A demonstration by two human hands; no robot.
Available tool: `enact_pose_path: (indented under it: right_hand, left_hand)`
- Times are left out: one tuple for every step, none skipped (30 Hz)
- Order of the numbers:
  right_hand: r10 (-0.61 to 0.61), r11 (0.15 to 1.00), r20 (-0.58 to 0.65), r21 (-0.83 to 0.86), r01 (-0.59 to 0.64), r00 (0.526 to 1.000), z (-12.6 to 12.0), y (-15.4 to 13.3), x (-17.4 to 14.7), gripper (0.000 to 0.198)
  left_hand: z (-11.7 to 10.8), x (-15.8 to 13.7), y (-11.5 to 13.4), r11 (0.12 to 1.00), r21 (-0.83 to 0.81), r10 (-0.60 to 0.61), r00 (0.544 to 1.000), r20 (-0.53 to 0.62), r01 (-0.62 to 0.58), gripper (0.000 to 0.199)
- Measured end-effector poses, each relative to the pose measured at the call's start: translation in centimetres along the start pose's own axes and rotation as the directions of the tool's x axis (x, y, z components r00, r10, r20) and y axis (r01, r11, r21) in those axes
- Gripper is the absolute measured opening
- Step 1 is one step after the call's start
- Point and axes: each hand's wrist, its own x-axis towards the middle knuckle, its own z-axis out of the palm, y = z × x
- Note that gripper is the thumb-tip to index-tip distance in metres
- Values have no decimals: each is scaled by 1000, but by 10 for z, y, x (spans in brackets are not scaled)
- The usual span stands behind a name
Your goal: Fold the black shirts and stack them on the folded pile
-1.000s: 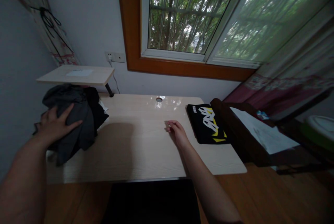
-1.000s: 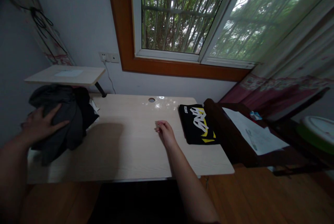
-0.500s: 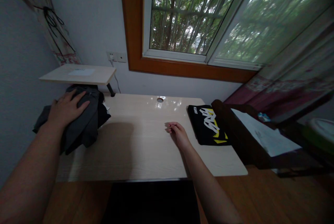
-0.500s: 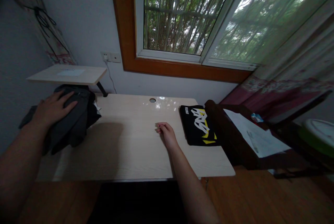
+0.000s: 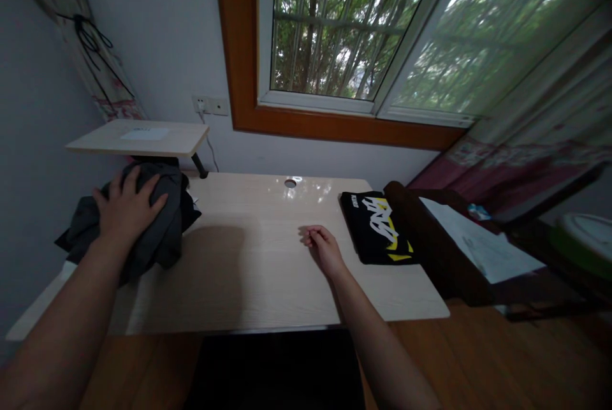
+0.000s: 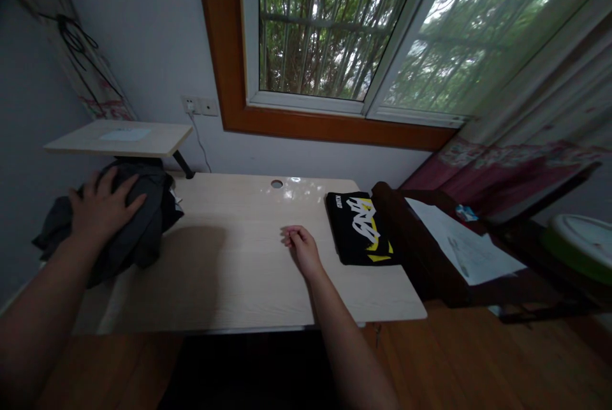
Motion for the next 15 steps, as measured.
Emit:
enact_pose_path:
  right_hand:
    - [-1, 1000, 3, -5, 1, 1000, 0, 0, 0, 21]
    - [-4, 1000, 5, -11, 4, 1000, 0, 1, -1, 21]
    - [-6, 1000, 6, -15, 6, 1000, 0, 1, -1, 22]
    - [-8, 1000, 3, -17, 8, 1000, 0, 0, -2, 22]
    - [-10, 1000, 1, -19, 10, 1000, 0, 0, -2, 22]
    - [-11, 1000, 0, -24, 11, 1000, 1, 0, -3, 23]
    - [-12, 999, -2, -31, 12, 1000, 1, -1, -3, 24]
    - [-11, 999, -4, -41, 11, 1000, 1, -1, -3, 24]
    - [-11, 999, -5, -51, 11, 1000, 1, -1, -4, 25]
    - [-12, 998, -5, -61, 12, 1000, 1, -1, -4, 25]
    - [-15, 998, -5, -67, 14, 1000, 1, -1, -4, 25]
    - [-18, 998, -6, -68, 17, 1000, 1, -1, -4, 24]
    - [-20, 998, -5, -67, 20, 1000, 1, 0, -4, 24]
    - [-22, 998, -3, -65, 22, 1000, 1, 1, -4, 23]
    - [-24, 998, -3, -62, 24, 1000, 0, 1, -4, 22]
  left_hand:
    - [-7, -8, 8, 1000, 5, 7, 999, -52, -7, 58]
    - [-12, -15, 15, 1000, 7, 18, 997, -80, -18, 58]
    - [-16, -22, 20, 1000, 9, 22, 995, -95, -21, 58]
    - [-17, -28, 23, 1000, 6, 16, 995, -97, -16, 59]
    - [-16, -34, 24, 1000, 1, 5, 997, -83, -5, 61]
    - [-13, -38, 23, 1000, -7, -13, 998, -59, 13, 63]
    - [-8, -42, 20, 999, -16, -31, 999, -25, 31, 65]
    - [-3, -45, 17, 999, -25, -46, 999, 13, 46, 68]
    - [2, -48, 14, 998, -34, -56, 997, 47, 58, 70]
    - [6, -50, 11, 997, -43, -63, 996, 70, 67, 72]
    - [9, -52, 8, 996, -54, -68, 994, 81, 72, 73]
    - [11, -53, 6, 995, -68, -70, 994, 82, 75, 74]
    - [11, -53, 3, 993, -86, -71, 995, 77, 78, 75]
    - [10, -52, -1, 991, -103, -78, 995, 63, 84, 75]
    - [9, -50, -6, 989, -117, -89, 995, 44, 93, 75]
